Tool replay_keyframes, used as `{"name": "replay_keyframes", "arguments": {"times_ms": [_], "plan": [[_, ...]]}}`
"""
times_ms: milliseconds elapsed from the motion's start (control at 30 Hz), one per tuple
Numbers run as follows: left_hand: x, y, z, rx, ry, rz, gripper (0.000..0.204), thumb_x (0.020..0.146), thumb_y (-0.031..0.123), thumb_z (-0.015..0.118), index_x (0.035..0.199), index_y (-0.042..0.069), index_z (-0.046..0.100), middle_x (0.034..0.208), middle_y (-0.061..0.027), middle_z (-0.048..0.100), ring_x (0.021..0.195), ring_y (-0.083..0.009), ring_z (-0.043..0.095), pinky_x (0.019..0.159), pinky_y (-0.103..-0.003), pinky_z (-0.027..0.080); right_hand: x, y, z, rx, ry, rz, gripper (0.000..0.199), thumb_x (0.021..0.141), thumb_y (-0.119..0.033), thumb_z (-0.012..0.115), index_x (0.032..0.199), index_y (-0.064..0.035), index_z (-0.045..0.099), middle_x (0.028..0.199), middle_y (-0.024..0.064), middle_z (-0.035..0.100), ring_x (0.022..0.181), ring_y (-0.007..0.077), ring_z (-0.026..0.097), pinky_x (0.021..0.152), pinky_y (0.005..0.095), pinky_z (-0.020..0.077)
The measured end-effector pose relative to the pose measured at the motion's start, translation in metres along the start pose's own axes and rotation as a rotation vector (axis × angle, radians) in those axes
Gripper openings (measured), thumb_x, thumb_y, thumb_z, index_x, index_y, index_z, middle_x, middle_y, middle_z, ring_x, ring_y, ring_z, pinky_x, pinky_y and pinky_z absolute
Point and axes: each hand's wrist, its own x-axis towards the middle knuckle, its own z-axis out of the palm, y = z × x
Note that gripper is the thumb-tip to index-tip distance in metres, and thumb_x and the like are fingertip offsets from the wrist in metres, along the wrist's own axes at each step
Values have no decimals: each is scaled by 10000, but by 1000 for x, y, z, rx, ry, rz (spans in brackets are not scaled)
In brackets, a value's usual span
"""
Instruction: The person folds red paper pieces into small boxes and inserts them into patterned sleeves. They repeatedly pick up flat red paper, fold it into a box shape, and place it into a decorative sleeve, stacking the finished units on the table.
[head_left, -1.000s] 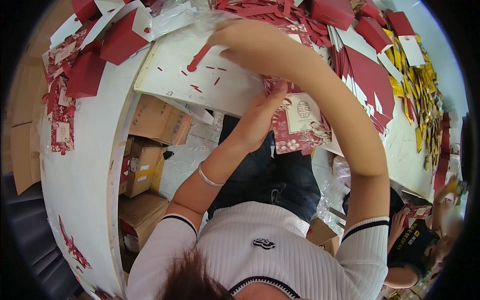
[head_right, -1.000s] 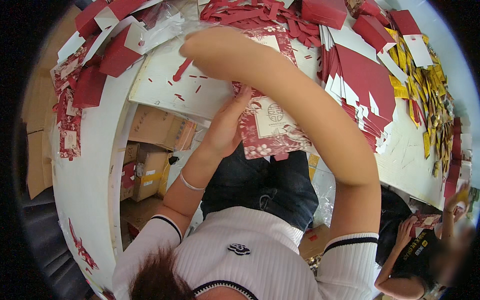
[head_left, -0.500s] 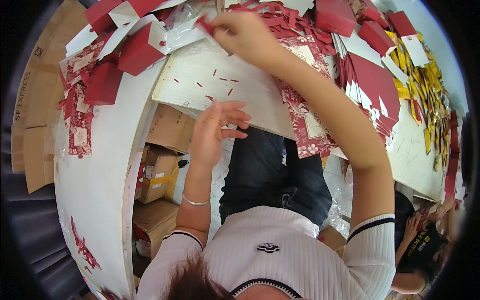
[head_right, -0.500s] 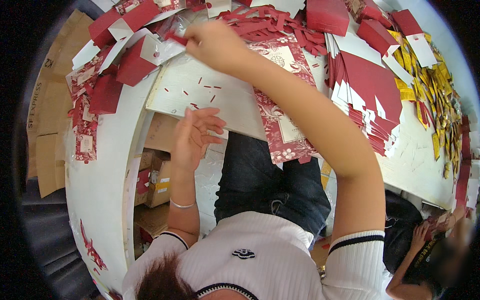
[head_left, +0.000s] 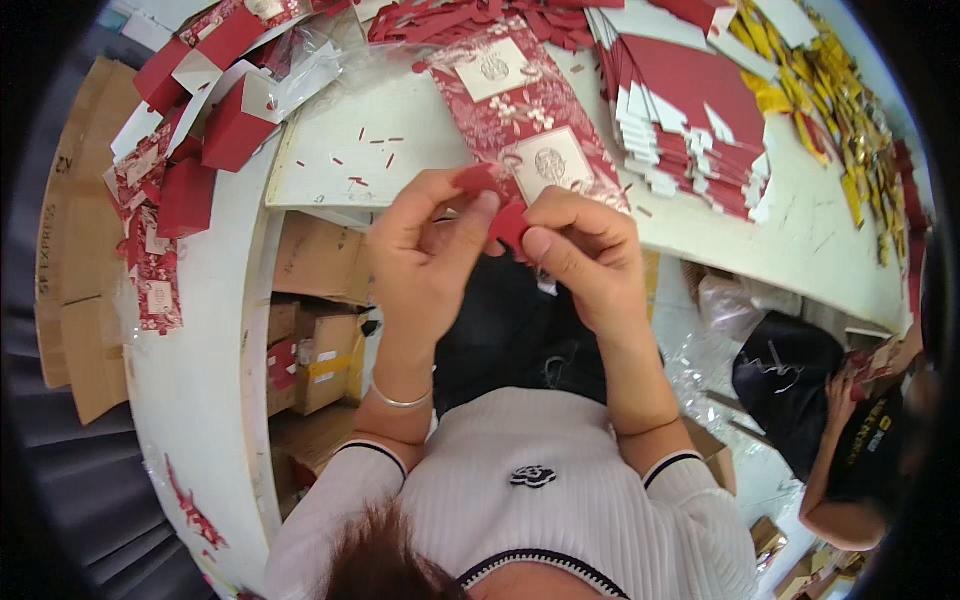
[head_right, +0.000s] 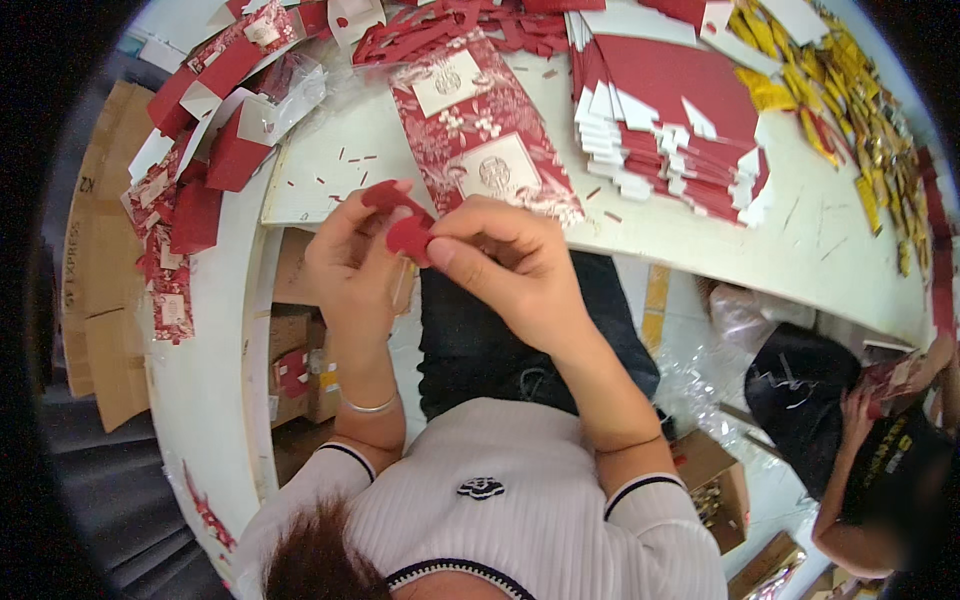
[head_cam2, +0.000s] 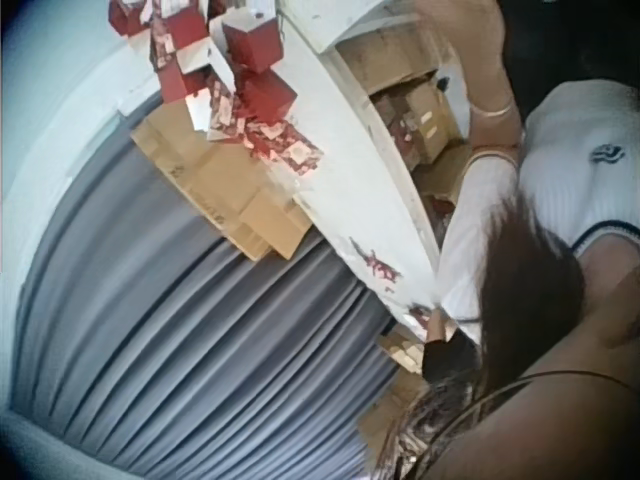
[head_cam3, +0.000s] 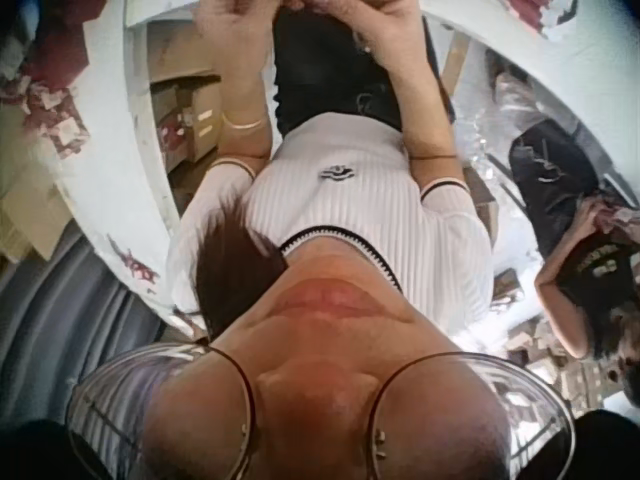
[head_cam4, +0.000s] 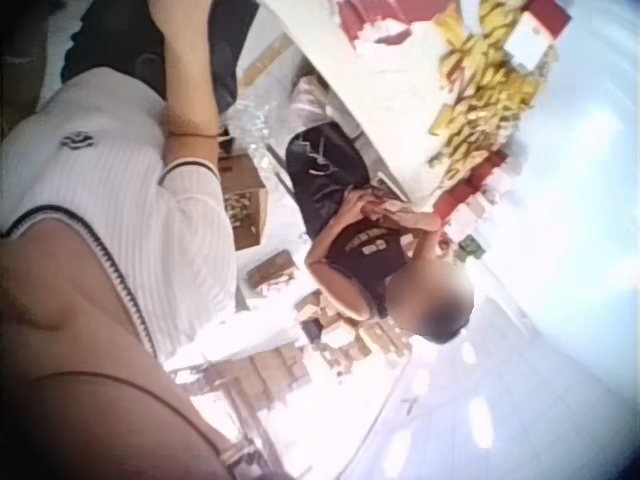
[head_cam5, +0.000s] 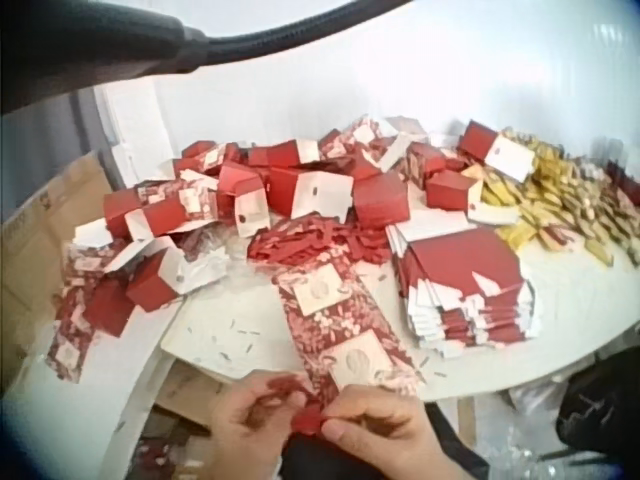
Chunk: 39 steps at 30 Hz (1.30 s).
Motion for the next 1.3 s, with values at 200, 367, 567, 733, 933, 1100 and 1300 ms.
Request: {"name": "replay_keyframes", "arguments": {"times_ms": [200,367,567,733,933,1100,1300], "plan": [[-17,6,5,16,-49,145,218,833,-15,514,1041,-61,562,857,-86,616,657,-97,580,605,-205,489,-15,3,0,-276,108,-78,68,821,-33,575,861,21,583,726,30,579,632,56,510,559,183,401],[-23,4,14,261,14,284,202,784,-7,604,979,-59,601,765,-106,637,638,-123,620,600,-189,487,-18,3,1,-336,133,-150,63,811,-28,579,842,26,571,687,39,564,580,58,502,509,188,398],[-22,4,14,314,-2,382,176,764,-22,625,936,-59,616,768,-127,649,651,-151,636,605,-209,499,-22,0,3,-333,147,-99,70,800,-28,590,846,20,568,686,53,564,570,63,523,496,201,410],[-23,-2,14,299,29,444,185,711,-41,666,895,-24,642,779,-93,609,689,-129,589,611,-202,466,-16,-15,8,-835,262,-380,149,715,-17,634,854,-5,582,731,53,568,572,126,521,519,231,412],[-22,2,10,109,-60,355,175,696,-33,684,865,-1,648,815,-67,556,642,-91,495,531,-182,394,-11,-16,-6,-849,88,-550,148,666,-15,632,810,-36,602,736,53,580,630,216,522,697,313,389],[0,-14,-25,34,4,-57,318,870,253,523,989,-40,555,860,-110,600,592,-92,520,484,-198,433,28,-33,-37,-1017,221,-527,91,695,-21,629,783,-45,622,678,56,579,613,210,529,647,298,398],[28,-42,-5,-233,-123,-495,417,883,333,481,1079,-35,483,928,-97,597,733,-127,594,549,-237,492,91,-18,-68,-1394,-228,-674,108,704,-23,631,808,-52,623,734,49,591,722,219,542,728,314,379]]}}
